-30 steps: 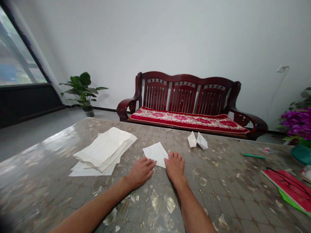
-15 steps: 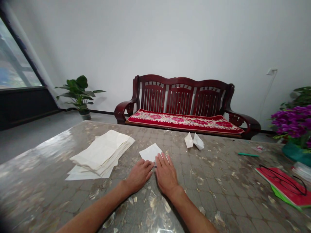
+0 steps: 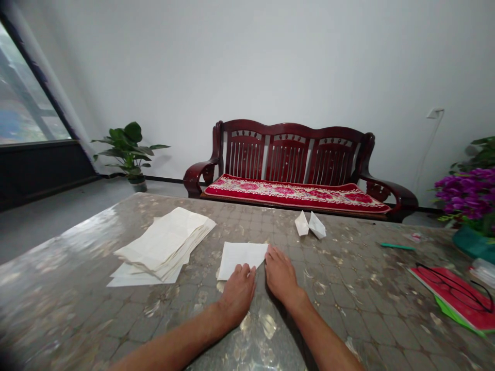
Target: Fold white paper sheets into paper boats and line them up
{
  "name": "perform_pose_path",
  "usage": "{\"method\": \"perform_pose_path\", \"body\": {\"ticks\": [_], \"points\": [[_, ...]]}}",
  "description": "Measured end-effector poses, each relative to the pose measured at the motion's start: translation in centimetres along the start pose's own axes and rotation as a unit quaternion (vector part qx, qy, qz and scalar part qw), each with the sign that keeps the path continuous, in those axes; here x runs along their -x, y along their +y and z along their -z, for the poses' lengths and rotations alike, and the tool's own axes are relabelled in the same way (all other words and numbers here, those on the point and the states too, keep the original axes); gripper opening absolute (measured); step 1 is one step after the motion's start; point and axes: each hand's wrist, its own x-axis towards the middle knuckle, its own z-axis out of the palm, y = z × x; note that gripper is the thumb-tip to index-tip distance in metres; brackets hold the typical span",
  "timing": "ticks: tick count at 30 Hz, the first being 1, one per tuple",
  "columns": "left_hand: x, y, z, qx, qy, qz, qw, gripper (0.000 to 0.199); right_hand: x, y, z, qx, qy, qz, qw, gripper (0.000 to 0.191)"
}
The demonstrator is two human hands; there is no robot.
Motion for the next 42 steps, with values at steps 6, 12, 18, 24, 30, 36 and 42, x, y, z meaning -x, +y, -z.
{"method": "perform_pose_path", "body": {"ticks": [6,12,18,24,30,36,42], "points": [[-0.9,0.9,-0.2,0.060,0.003,0.054,0.997,0.039,0.0,-1.9,-0.7,-0.162,0.017,0.036,0.986,0.041],[1.8,-4.0,2.0,0.030,0.018,-0.060,0.998,0.037,0.3,-2.2,-1.1,-0.112,0.029,0.058,0.992,0.033],[3.1,-8.6,1.8,-0.025,0.073,-0.112,0.991,0.037,0.8,-2.4,-1.6,-0.071,0.038,0.056,0.995,0.034],[1.7,-9.4,3.8,0.023,0.095,-0.204,0.974,0.022,1.2,-2.2,-1.4,-0.061,0.043,0.061,0.995,0.032],[-0.3,-10.2,5.5,0.117,0.018,-0.185,0.976,0.018,2.1,-2.1,-1.5,-0.081,0.042,0.048,0.995,0.031],[-2.2,-10.6,4.8,0.213,-0.046,-0.081,0.973,0.023,2.4,-2.3,-1.6,-0.078,0.038,0.055,0.995,0.030],[-3.4,-10.4,4.6,0.203,-0.062,0.008,0.977,0.028,2.3,-2.4,-1.5,-0.070,0.061,0.057,0.994,0.027]]}}
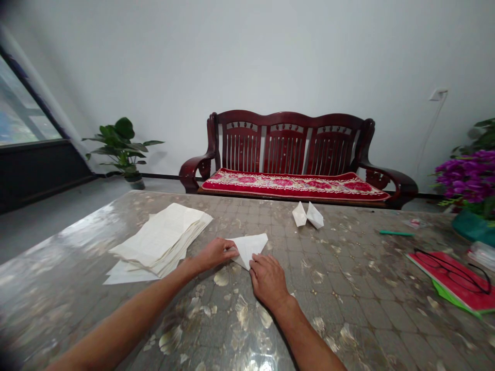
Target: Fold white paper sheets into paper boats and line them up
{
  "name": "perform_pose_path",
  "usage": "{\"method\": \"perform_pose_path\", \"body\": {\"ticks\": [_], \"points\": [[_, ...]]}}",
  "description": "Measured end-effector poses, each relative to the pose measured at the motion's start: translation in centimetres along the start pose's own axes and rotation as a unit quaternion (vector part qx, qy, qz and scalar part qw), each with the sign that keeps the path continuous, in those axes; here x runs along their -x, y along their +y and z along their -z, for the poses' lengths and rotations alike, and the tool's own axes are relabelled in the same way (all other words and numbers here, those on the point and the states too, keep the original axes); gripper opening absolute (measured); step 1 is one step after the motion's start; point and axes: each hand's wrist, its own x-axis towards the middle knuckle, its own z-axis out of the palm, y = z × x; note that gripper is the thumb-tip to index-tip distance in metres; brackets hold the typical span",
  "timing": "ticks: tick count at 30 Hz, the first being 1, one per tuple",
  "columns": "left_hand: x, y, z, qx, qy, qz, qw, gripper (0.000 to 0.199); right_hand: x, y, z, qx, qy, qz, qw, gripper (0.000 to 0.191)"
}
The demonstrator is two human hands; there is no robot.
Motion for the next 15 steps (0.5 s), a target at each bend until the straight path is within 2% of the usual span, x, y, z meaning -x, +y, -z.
{"method": "perform_pose_path", "body": {"ticks": [6,15], "points": [[-0.7,0.4,-0.2,-0.052,0.002,0.045,0.998,0.025,-0.3,-0.4,0.5,0.001,0.008,0.012,1.000,0.020],[-1.4,0.9,-0.8,-0.091,0.005,0.070,0.993,0.026,-0.3,-0.9,0.2,0.002,0.009,-0.003,1.000,0.017]]}}
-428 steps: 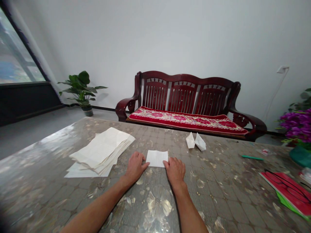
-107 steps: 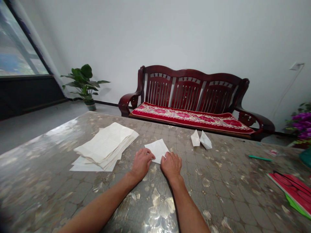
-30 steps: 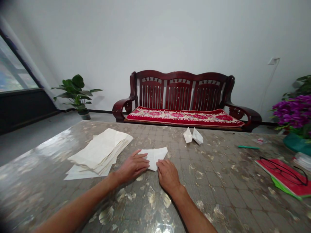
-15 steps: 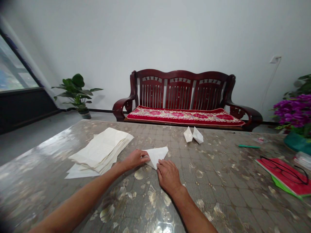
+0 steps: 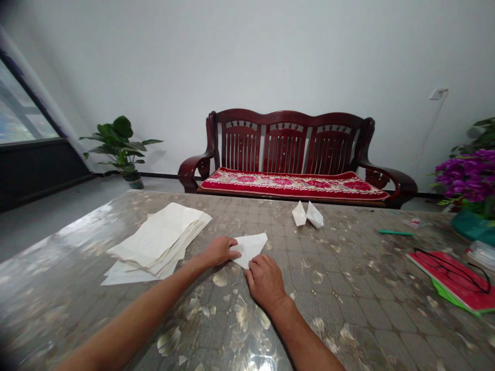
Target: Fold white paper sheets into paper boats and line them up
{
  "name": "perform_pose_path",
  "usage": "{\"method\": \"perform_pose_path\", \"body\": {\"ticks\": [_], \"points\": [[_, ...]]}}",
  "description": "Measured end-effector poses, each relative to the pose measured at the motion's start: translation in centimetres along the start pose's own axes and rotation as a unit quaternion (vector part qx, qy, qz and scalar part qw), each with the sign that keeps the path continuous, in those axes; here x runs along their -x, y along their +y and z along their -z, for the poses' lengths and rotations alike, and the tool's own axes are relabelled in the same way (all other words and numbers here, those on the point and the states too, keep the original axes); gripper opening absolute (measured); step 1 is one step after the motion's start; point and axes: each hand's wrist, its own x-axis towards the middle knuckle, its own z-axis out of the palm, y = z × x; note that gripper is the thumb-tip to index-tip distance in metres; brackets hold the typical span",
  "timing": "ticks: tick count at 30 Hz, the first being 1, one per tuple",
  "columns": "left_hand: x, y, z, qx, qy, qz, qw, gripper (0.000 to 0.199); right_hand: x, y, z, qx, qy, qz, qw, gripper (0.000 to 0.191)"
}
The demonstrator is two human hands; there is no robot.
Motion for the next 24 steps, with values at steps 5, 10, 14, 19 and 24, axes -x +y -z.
{"method": "perform_pose_path", "body": {"ticks": [5,10,14,19,24], "points": [[-0.1,0.5,0.1,0.005,0.000,0.028,1.000,0.031,-0.2,-0.2,-0.5,0.019,0.013,-0.010,1.000,0.014],[0.0,1.0,0.6,0.002,-0.005,0.054,0.999,0.027,-0.3,0.0,-1.1,0.034,0.043,0.010,0.998,0.009],[0.1,1.5,0.7,0.005,0.000,0.072,0.997,0.027,-0.2,0.1,-1.5,0.055,0.057,0.035,0.996,0.010],[0.2,1.8,0.6,0.020,0.027,0.087,0.996,0.024,0.0,0.1,-1.8,0.074,0.066,0.039,0.994,0.012],[0.0,1.7,0.5,0.017,0.028,0.097,0.995,0.025,0.0,0.0,-1.7,0.091,0.069,0.016,0.993,0.009]]}}
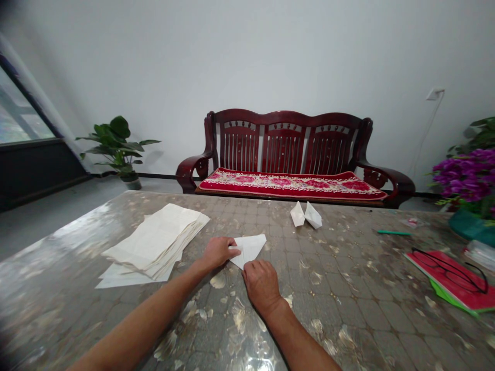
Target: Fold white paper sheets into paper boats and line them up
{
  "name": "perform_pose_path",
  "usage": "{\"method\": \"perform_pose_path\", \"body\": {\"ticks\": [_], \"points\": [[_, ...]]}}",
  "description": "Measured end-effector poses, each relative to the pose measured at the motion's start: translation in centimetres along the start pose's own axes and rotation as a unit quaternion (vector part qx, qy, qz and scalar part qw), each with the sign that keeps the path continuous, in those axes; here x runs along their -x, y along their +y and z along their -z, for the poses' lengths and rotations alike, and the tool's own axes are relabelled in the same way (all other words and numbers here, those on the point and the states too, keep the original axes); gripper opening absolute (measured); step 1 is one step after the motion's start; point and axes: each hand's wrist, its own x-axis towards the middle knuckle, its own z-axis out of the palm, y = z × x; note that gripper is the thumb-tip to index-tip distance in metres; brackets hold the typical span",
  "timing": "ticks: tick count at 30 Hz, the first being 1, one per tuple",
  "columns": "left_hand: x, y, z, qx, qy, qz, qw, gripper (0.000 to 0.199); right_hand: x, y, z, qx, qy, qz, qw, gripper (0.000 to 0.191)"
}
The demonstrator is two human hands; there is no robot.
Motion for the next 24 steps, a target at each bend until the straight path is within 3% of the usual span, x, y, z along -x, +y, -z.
{"method": "perform_pose_path", "body": {"ticks": [2,8,24], "points": [[-0.11,-0.01,-0.02,-0.002,0.000,0.000,1.000,0.026,0.01,0.02,0.06,0.005,0.001,-0.002,1.000,0.003],[-0.26,0.21,0.05,0.000,0.001,0.010,1.000,0.027,0.04,0.07,-0.09,0.002,0.002,0.053,0.999,0.015],[0.16,0.29,-0.29,0.002,0.026,-0.009,1.000,0.024,-0.28,-0.27,0.69,-0.061,-0.042,0.056,0.996,0.015]]}}
